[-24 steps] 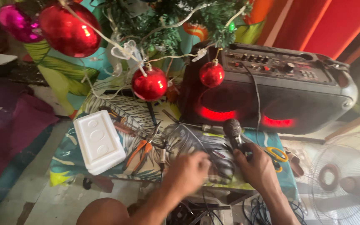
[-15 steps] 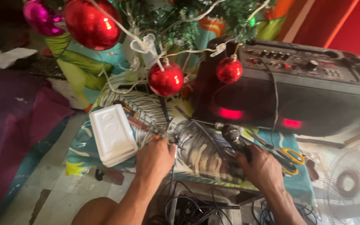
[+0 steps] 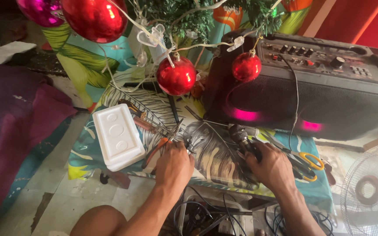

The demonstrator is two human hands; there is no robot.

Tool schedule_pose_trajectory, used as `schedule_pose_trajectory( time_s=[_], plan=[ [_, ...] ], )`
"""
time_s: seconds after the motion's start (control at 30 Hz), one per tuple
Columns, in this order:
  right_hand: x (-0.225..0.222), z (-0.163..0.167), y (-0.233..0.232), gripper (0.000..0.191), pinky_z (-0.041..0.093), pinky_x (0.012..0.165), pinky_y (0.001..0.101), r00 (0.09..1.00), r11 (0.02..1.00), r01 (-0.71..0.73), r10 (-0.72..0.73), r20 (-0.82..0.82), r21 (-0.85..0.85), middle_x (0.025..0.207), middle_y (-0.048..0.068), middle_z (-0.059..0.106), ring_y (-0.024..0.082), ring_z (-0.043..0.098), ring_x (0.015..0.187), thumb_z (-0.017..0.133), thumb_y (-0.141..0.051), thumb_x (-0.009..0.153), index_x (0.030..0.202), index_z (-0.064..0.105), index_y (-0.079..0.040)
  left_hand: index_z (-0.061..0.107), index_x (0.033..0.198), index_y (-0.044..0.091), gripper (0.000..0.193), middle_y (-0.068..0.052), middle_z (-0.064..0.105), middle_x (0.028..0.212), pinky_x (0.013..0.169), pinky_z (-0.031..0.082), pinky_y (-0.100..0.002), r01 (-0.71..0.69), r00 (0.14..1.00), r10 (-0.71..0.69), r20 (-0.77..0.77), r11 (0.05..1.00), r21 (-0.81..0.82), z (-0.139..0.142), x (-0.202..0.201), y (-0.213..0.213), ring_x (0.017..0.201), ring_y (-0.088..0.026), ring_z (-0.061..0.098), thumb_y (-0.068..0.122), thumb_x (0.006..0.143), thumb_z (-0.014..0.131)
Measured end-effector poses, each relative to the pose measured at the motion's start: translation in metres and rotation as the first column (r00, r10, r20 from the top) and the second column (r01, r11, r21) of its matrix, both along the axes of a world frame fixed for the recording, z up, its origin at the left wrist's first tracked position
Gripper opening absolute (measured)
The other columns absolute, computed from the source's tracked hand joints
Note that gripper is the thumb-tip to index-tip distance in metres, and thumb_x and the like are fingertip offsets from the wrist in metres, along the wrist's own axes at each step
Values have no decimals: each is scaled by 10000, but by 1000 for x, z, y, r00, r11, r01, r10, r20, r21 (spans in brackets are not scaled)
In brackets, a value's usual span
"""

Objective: The person sits on the floor and repairs a wired microphone, unscrewing its body and working on the connector and internal wiring by hand. They handle a cable and connector, then hold the reassembled microphone near a powered speaker, tapping and handling it.

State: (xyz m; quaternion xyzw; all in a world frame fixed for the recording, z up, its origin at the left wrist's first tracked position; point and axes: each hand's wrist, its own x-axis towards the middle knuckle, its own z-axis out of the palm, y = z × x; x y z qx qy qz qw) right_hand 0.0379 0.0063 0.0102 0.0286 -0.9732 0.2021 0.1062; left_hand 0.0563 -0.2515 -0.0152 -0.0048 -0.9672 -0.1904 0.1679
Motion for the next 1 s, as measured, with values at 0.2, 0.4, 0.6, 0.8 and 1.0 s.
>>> schedule_pose_trajectory(
  time_s=[0.2, 0.4, 0.6, 0.8, 1.0],
  plan=[
    [184, -11, -11, 505, 552, 831, 472, 999, 999, -36, 35, -28, -27, 1066, 193, 725, 378, 714, 935, 683, -306, 811, 1249, 680, -55, 629, 980, -15, 265, -204, 704, 959, 761, 582, -449, 48, 996, -61, 71, 984, 174, -17, 186, -18, 898, -356, 703, 214, 879, 716],
    [296, -2, -9, 503, 572, 794, 443, 991, 987, -100, 87, -104, -127, 1049, 182, 706, 337, 724, 876, 686, -235, 827, 1270, 648, 0, 654, 1082, -39, 353, -203, 694, 966, 801, 544, -452, 156, 981, -102, -168, 924, 350, -1, 299, -7, 906, -362, 673, 211, 860, 764],
    [293, -15, -31, 496, 580, 788, 455, 984, 966, -180, 179, -19, -184, 1070, 198, 683, 356, 712, 867, 691, -213, 866, 1309, 606, -5, 704, 1103, 1, 357, -96, 705, 864, 625, 546, -357, 128, 981, -192, 35, 766, 630, 14, 304, 26, 662, -200, 687, 295, 902, 736],
    [115, -54, 12, 491, 511, 913, 515, 973, 955, -222, 204, -105, -198, 1059, 242, 665, 424, 648, 1005, 669, -172, 899, 1353, 572, -14, 676, 1171, -15, 407, -57, 643, 811, 529, 498, -271, 144, 958, -284, 30, 570, 809, -1, 139, 109, 593, -99, 613, 302, 920, 715],
    [-23, -71, 79, 559, 488, 951, 517, 973, 952, -222, 204, -104, -210, 1122, 269, 643, 449, 613, 1083, 688, -145, 828, 1351, 557, 1, 684, 1201, -5, 374, -19, 597, 757, 553, 425, -273, 155, 937, -349, 6, 432, 889, -29, 9, 192, 629, -79, 486, 295, 977, 671]
  ],
)
